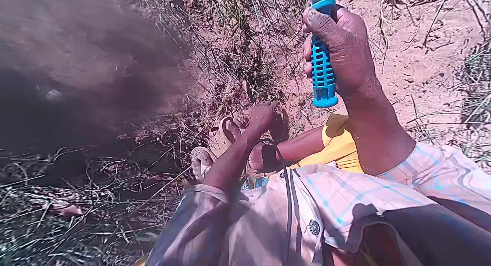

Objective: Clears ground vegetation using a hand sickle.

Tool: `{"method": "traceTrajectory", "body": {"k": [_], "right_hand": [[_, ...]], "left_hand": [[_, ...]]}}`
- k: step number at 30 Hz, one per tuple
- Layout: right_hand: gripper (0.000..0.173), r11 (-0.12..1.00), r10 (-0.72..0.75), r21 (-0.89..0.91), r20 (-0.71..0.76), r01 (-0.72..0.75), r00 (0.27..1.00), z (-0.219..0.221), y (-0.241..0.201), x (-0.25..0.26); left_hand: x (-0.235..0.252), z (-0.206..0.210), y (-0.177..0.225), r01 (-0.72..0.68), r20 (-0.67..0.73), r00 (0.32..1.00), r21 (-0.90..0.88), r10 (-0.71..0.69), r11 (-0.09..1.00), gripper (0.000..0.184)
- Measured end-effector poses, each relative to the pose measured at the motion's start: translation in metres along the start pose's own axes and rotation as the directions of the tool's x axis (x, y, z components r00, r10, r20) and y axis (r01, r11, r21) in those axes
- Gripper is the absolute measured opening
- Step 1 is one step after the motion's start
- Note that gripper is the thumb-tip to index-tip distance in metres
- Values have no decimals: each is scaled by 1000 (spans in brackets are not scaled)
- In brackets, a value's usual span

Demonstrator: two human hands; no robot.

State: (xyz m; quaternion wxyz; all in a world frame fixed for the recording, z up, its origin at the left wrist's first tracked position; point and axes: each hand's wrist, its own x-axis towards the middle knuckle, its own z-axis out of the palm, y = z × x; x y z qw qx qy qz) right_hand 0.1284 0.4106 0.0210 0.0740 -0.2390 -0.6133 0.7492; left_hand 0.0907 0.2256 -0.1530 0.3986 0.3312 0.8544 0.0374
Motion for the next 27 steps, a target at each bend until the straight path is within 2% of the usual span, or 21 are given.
{"method": "traceTrajectory", "body": {"k": [3,6,9,12,14,17,19,21,24,27], "right_hand": [[17,999,28,-23,1,-28,1000,0,3,-2],[15,999,41,-31,17,-40,999,3,4,-3],[15,998,59,-38,30,-58,998,6,6,-4],[15,996,79,-37,32,-78,996,6,7,-4],[15,996,81,-27,36,-80,996,5,6,-4],[15,996,81,-25,35,-80,996,5,6,-3],[15,997,75,-23,37,-74,996,6,7,-2],[15,996,83,-25,38,-82,996,7,8,-3],[16,995,95,-31,45,-94,994,7,9,-4],[16,995,95,-47,43,-93,995,8,9,-4]], "left_hand": [[16,9,6,118,24,993,35,-119,992,41],[22,-1,-1,82,41,995,79,-86,993,33],[22,-5,-9,83,37,996,22,-84,996,33],[12,-5,-19,86,-20,996,-184,-91,979,38],[0,-7,-25,113,-119,979,-356,-165,928,39],[-18,-14,-53,151,-290,869,-615,-400,774,39],[-15,-19,-83,190,-261,809,-732,-527,654,41],[-4,-22,-95,203,-177,826,-792,-535,576,49],[11,-33,-73,219,-42,863,-867,-504,447,55],[30,-38,-59,331,56,861,-817,-506,472,49]]}}
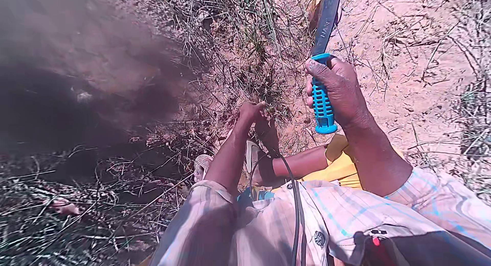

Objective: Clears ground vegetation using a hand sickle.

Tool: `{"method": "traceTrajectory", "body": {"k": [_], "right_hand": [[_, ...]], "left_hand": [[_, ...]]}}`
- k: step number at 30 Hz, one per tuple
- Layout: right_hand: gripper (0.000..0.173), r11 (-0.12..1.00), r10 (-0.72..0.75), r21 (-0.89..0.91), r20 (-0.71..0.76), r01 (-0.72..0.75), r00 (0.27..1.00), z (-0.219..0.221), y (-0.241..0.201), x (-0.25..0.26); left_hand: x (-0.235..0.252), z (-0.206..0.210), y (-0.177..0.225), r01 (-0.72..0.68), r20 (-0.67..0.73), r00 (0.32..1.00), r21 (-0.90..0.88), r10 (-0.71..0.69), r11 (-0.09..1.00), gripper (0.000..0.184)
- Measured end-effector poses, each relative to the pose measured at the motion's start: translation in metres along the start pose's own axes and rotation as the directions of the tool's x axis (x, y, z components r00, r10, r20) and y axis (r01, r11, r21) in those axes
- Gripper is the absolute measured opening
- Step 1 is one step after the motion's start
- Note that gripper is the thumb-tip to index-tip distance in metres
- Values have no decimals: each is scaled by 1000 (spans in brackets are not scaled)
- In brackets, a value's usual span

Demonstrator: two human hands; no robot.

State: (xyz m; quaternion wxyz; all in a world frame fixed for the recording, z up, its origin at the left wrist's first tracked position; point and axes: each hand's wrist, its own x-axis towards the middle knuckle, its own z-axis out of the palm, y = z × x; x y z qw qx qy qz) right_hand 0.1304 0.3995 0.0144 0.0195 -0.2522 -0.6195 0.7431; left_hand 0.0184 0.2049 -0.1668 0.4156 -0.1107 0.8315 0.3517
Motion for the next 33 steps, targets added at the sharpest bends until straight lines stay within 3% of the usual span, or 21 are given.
{"method": "traceTrajectory", "body": {"k": [6,13,18,20,23,28,33], "right_hand": [[16,1000,16,9,19,-16,1000,0,2,0],[17,999,49,-6,43,-49,998,0,3,-1],[33,974,119,-206,91,-98,989,-4,5,-7],[33,962,131,-253,97,-103,987,-2,8,-5],[29,938,96,-342,101,-56,990,1,15,0],[33,778,128,-628,171,8,977,4,14,7],[36,545,309,-838,226,23,924,17,32,17]], "left_hand": [[7,2,3,23,12,1000,276,-27,961,30],[-14,2,12,31,-21,999,448,-24,893,33],[-9,-21,7,-7,-79,996,283,30,959,49],[-5,-30,8,-11,-158,987,44,18,999,52],[8,-36,7,-6,-188,981,-269,-47,963,57],[17,-38,23,40,-115,991,-178,-61,983,42],[16,-46,11,-6,-249,966,-285,-68,958,39]]}}
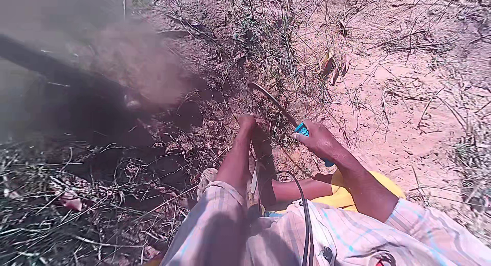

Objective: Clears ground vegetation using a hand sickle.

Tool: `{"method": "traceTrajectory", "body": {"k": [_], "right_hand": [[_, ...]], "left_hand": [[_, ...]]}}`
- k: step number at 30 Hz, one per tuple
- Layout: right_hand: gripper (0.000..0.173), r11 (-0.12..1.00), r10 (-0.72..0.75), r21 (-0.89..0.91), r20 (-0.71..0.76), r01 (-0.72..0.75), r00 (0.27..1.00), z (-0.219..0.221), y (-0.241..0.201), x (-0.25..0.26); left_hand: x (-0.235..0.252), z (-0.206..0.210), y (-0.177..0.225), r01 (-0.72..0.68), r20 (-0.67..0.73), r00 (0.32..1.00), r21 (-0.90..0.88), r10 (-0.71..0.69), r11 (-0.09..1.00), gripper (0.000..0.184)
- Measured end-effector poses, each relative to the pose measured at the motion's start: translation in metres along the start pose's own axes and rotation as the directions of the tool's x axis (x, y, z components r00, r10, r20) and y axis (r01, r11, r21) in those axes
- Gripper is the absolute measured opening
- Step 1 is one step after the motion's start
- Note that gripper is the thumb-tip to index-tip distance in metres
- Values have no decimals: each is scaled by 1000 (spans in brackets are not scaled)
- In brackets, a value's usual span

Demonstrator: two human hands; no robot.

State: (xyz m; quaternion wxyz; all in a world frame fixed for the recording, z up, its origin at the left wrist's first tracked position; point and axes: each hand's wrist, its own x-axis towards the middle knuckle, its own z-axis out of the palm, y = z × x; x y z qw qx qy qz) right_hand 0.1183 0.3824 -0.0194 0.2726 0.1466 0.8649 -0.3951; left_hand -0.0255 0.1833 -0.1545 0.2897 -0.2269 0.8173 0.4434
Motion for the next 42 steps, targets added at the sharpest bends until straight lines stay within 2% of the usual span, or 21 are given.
{"method": "traceTrajectory", "body": {"k": [3,7,8,10,12,13,16,18,20,21,23,25,27,29,30,32,33,35,37,40,42], "right_hand": [[37,999,-43,-7,-14,43,999,10,-9,3],[35,978,-190,55,-148,200,970,17,-19,2],[38,983,-173,40,-130,180,976,18,-19,4],[43,998,-14,-63,26,15,1000,21,-19,11],[43,978,157,-168,192,-125,969,24,-12,19],[44,971,193,-185,220,-153,956,26,-10,18],[42,985,118,-147,150,-96,982,18,-18,-1],[38,997,-24,-79,8,25,1000,14,-25,-13],[40,993,-104,-60,-85,99,991,13,-28,-15],[43,993,-89,-88,-81,82,993,14,-29,-12],[45,979,56,-197,37,-48,998,16,-26,1],[46,954,176,-266,131,-136,976,22,-13,10],[44,965,155,-232,126,-123,980,22,-9,3],[40,986,72,-152,69,-61,995,13,-15,-12],[39,994,25,-106,34,-21,999,8,-19,-18],[38,998,-50,-28,-25,50,998,1,-25,-26],[37,998,-64,-2,-47,64,997,0,-24,-26],[38,998,-41,54,-72,45,997,0,-18,-20],[39,991,22,136,-87,-10,996,3,-8,-14],[40,975,71,219,-131,-41,989,0,-4,-14],[41,978,42,208,-156,-8,987,-7,-7,-17]], "left_hand": [[2,-15,3,-52,-30,998,53,53,997,38],[10,-26,18,-74,-32,996,160,80,984,41],[14,-27,18,-76,-32,996,171,83,982,41],[18,-28,16,-71,-32,996,179,78,981,41],[12,-30,17,-65,-42,996,184,74,981,41],[9,-32,16,-63,-52,996,190,74,980,41],[9,-48,11,-68,-79,993,186,84,980,40],[11,-59,9,-69,-125,988,180,92,981,40],[6,-65,5,-61,-164,982,175,90,983,37],[4,-67,0,-58,-184,979,185,93,981,37],[0,-73,-3,-58,-209,971,254,113,965,39],[-13,-74,-7,-57,-221,962,417,163,907,40],[-27,-74,-10,-129,-177,943,585,281,801,47],[-40,-69,-14,-299,-20,903,689,429,660,56],[-42,-63,-16,-394,91,872,715,481,578,55],[-39,-49,-21,-474,263,852,753,452,457,51],[-36,-42,-23,-460,296,869,777,396,430,46],[-27,-33,-23,-364,275,924,843,266,395,33],[-23,-33,-23,-337,240,934,837,265,432,29],[-29,-47,-7,-323,125,937,671,328,667,29],[-26,-61,1,-327,23,931,504,365,800,32]]}}
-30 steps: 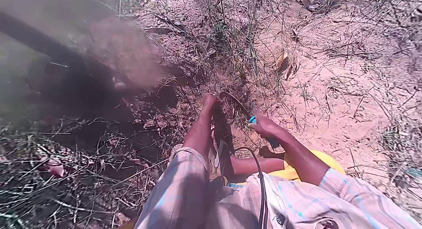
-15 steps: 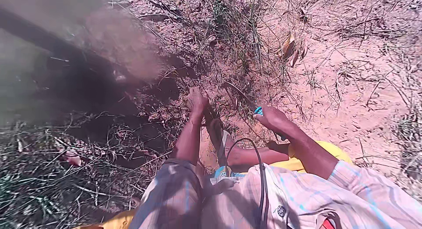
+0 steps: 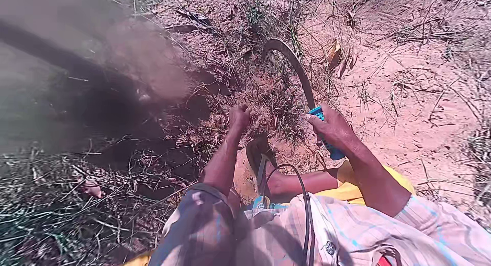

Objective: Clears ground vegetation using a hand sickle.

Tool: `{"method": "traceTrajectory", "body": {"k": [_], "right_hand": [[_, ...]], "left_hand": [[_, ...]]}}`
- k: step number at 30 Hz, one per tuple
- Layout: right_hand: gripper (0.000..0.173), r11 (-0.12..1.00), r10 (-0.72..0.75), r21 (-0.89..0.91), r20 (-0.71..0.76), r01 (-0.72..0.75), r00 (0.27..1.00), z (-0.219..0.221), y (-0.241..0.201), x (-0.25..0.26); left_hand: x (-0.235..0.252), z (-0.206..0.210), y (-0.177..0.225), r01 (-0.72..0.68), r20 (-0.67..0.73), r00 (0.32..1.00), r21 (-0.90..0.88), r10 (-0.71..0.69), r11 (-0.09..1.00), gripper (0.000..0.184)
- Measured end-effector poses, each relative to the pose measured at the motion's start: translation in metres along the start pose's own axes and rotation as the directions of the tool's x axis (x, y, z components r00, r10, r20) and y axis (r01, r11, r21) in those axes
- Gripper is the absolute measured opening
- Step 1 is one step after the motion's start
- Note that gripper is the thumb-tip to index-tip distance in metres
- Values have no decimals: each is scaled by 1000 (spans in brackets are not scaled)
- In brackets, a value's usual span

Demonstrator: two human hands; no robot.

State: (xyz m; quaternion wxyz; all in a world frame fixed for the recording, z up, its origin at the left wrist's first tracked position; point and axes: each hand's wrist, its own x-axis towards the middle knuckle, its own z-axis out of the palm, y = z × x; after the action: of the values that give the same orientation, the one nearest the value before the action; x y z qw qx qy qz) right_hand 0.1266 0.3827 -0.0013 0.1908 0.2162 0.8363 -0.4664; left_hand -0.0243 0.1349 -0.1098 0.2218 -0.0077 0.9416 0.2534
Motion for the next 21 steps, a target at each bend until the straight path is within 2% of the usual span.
{"method": "traceTrajectory", "body": {"k": [2,4,6,8,10,13,16,18,21], "right_hand": [[41,999,-39,-34,13,39,999,-1,-4,2],[41,995,-40,-93,60,45,997,11,-1,13],[44,978,27,-209,142,3,990,29,8,33],[43,958,117,-280,211,-55,970,39,15,47],[41,966,128,-248,232,-68,964,33,8,48],[42,988,53,-153,166,-27,985,15,-2,32],[42,996,11,-83,9,-10,1000,5,-5,33],[44,994,71,-81,-26,-73,997,4,1,44],[46,973,213,-102,42,-208,976,3,19,59]], "left_hand": [[10,-14,2,3,-70,998,-65,-8,998,31],[21,-19,10,36,-104,994,-33,-39,999,31],[30,-15,17,101,-132,986,-12,-102,995,41],[34,-4,25,139,-151,978,-43,-144,989,44],[39,2,30,124,-145,980,-76,-134,989,41],[46,10,25,76,-108,991,-59,-82,995,42],[56,14,29,-53,-65,997,-59,49,997,43],[59,23,38,-116,37,992,-18,117,993,49],[56,41,57,-160,185,973,108,139,981,46]]}}
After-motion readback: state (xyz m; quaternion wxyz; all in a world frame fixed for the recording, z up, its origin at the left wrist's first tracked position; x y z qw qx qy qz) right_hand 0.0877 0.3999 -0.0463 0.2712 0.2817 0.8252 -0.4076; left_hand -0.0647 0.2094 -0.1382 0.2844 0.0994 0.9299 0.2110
